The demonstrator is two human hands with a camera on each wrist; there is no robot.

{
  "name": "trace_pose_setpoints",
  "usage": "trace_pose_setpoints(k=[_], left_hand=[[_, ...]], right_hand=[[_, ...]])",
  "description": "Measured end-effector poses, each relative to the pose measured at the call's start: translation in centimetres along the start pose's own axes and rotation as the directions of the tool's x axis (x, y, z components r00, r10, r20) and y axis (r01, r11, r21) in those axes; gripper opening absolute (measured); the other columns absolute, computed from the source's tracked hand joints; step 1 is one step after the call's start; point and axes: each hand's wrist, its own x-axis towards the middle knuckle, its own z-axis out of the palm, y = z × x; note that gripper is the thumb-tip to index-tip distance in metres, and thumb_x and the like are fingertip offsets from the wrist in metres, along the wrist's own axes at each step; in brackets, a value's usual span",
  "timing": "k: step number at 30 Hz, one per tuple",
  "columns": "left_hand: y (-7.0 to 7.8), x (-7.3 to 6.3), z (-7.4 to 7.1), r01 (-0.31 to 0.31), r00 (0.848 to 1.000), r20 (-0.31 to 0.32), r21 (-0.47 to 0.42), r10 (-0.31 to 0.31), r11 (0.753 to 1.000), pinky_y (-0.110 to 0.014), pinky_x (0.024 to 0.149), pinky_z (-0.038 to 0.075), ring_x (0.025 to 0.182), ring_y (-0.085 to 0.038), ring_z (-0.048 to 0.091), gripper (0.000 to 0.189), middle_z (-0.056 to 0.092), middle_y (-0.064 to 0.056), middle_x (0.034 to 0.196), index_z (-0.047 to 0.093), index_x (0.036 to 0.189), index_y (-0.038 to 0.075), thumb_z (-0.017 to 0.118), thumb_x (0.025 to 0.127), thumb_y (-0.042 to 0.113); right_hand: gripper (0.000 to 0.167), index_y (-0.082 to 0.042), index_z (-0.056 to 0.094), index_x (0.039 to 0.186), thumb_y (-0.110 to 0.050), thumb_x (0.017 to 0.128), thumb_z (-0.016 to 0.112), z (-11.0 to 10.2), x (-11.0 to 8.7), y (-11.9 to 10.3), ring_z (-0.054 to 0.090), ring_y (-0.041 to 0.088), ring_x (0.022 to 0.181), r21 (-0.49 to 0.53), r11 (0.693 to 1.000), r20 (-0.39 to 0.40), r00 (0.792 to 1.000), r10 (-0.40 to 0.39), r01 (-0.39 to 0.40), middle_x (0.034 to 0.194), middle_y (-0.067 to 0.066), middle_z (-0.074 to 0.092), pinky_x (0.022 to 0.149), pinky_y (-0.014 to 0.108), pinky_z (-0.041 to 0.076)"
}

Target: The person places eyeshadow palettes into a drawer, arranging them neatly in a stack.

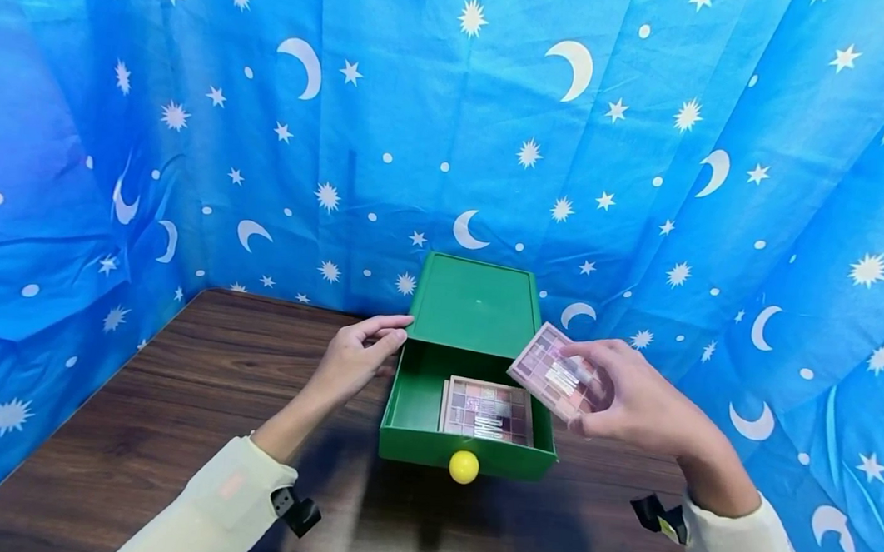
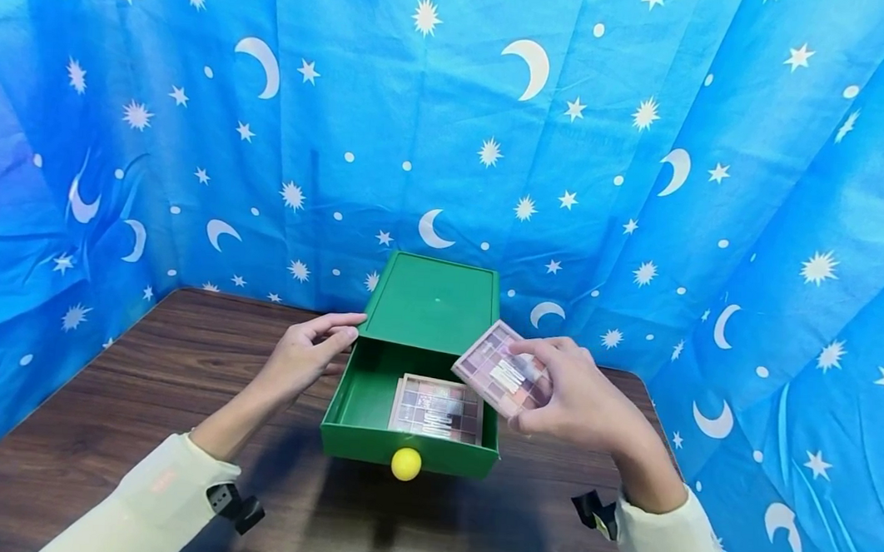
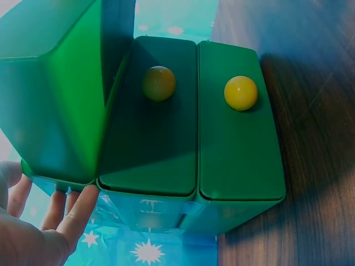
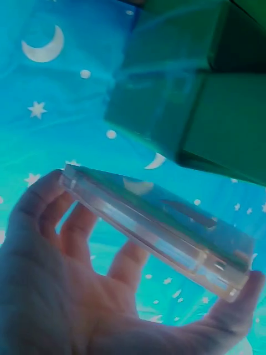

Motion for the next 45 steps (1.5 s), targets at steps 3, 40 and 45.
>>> trace_pose_setpoints(k=[3,40,45], left_hand=[[0.0,0.0,0.0,0.002,1.0,-0.005,0.001,-0.002,1.0,-0.047,0.084,0.064,0.104,-0.022,0.068,0.036,0.069,-0.016,0.128,0.067,0.136,0.019,0.062,0.103,0.032],[0.0,0.1,0.0,0.001,1.0,0.0,-0.003,-0.001,1.0,-0.039,0.081,0.065,0.106,-0.028,0.068,0.036,0.068,-0.017,0.127,0.066,0.136,0.018,0.063,0.103,0.031],[0.1,0.0,0.2,0.004,1.0,-0.008,-0.001,-0.004,1.0,-0.035,0.079,0.065,0.104,-0.024,0.068,0.036,0.068,-0.018,0.125,0.067,0.136,0.018,0.063,0.102,0.031]], right_hand=[[0.073,-0.019,0.057,0.141,-0.02,0.073,0.082,0.5,0.4,-0.8,0.043,0.032,0.119,0.012,0.999,0.054,0.998,-0.037,0.036,0.139,0.013,0.047,0.078,0.032,0.053],[0.036,-0.019,0.071,0.112,-0.022,0.08,0.086,6.7,-3.5,-5.7,0.051,0.006,0.086,-0.238,0.97,-0.357,0.925,-0.132,0.047,0.092,-0.007,0.063,0.07,0.025,0.052],[0.034,-0.023,0.069,0.106,-0.025,0.079,0.088,8.8,-4.7,-7.3,0.052,-0.002,0.075,-0.219,0.976,-0.352,0.933,-0.078,-0.001,0.083,-0.014,0.061,0.065,0.015,0.054]])
